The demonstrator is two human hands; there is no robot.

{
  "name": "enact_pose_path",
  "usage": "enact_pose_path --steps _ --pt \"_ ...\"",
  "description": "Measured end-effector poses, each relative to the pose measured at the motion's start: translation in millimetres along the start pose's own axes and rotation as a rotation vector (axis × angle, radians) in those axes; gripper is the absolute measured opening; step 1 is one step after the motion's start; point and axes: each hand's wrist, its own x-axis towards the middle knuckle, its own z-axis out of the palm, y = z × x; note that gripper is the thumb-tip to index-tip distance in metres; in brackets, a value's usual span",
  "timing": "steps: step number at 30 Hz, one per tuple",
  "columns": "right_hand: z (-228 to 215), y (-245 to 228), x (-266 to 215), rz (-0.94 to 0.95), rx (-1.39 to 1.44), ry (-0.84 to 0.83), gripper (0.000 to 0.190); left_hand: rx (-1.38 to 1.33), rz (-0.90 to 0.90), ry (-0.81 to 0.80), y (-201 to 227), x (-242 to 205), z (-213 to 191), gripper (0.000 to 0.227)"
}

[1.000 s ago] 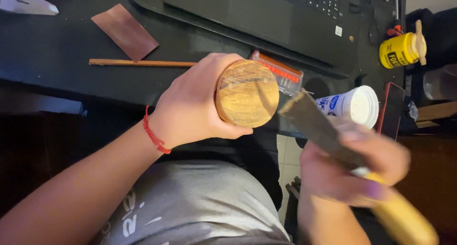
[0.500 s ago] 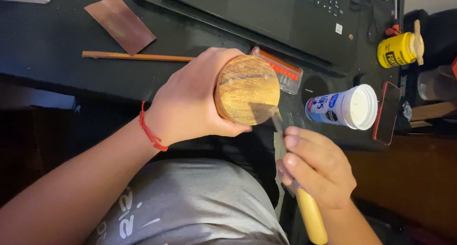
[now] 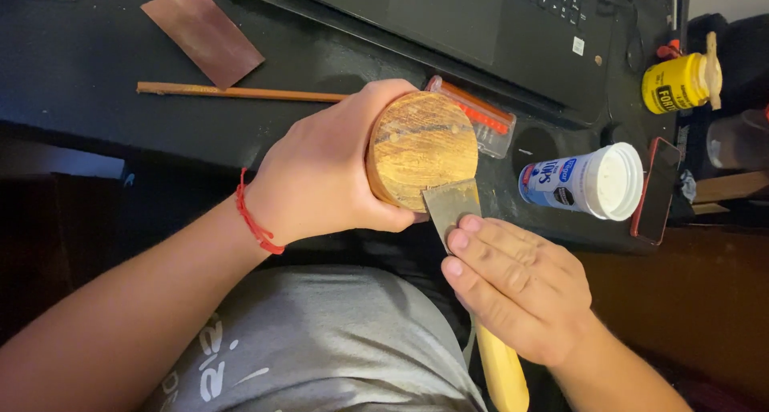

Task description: The person uses a chisel to carve and shape a round wooden object held in their left hand. They then use a pencil to mark the surface and sand the object with a piece of sandpaper.

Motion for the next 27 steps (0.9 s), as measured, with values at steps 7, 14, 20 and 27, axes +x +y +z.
enact_pose_path --steps 7,14,20,27 --pt "-6 -2 12 -0.098 -0.158 -0.027 0.011 -0.006 -0.051 -0.018 3 -1 -1 0.086" --pt "-23 4 17 -0.163 -0.182 -0.151 0.017 -0.005 -0.039 -0.007 5 -2 -4 0.089" --pt "-28 7 16 -0.137 -0.101 -0.164 0.013 -0.003 -0.004 0.004 3 -2 -2 0.089" --pt "-40 15 8 -0.158 -0.011 -0.237 0.017 0.012 0.027 0.025 -2 -1 1 0.092"
